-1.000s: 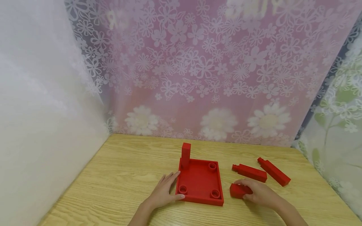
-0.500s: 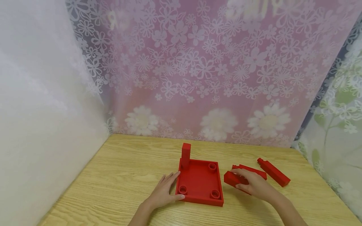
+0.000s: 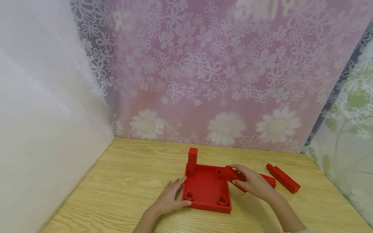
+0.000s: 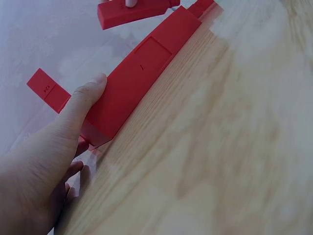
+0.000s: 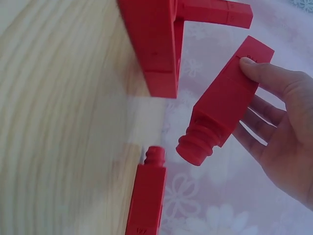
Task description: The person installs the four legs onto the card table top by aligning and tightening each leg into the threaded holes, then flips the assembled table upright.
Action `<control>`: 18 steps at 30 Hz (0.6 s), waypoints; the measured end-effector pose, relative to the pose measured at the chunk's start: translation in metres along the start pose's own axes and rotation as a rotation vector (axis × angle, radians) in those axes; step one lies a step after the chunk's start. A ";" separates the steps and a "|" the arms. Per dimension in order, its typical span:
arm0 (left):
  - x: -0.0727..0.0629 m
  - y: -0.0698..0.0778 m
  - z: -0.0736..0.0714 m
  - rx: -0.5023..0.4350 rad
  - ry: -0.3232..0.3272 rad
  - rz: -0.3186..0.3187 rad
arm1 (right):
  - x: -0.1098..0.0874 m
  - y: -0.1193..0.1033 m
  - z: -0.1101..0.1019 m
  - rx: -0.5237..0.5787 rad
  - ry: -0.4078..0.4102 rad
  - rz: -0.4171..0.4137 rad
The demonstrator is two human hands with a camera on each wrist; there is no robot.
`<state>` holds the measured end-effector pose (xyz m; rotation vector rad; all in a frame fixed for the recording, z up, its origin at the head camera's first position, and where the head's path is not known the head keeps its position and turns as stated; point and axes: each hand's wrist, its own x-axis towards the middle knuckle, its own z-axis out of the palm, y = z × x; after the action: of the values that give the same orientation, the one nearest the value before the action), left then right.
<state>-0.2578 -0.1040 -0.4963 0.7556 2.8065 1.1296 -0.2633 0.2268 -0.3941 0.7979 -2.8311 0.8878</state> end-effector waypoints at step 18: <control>0.000 0.000 0.000 0.014 0.001 0.001 | 0.033 -0.019 0.006 0.000 0.208 0.000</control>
<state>-0.2580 -0.1041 -0.4959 0.7582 2.8184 1.1119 -0.2815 0.1954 -0.3819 0.6630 -2.6503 0.9123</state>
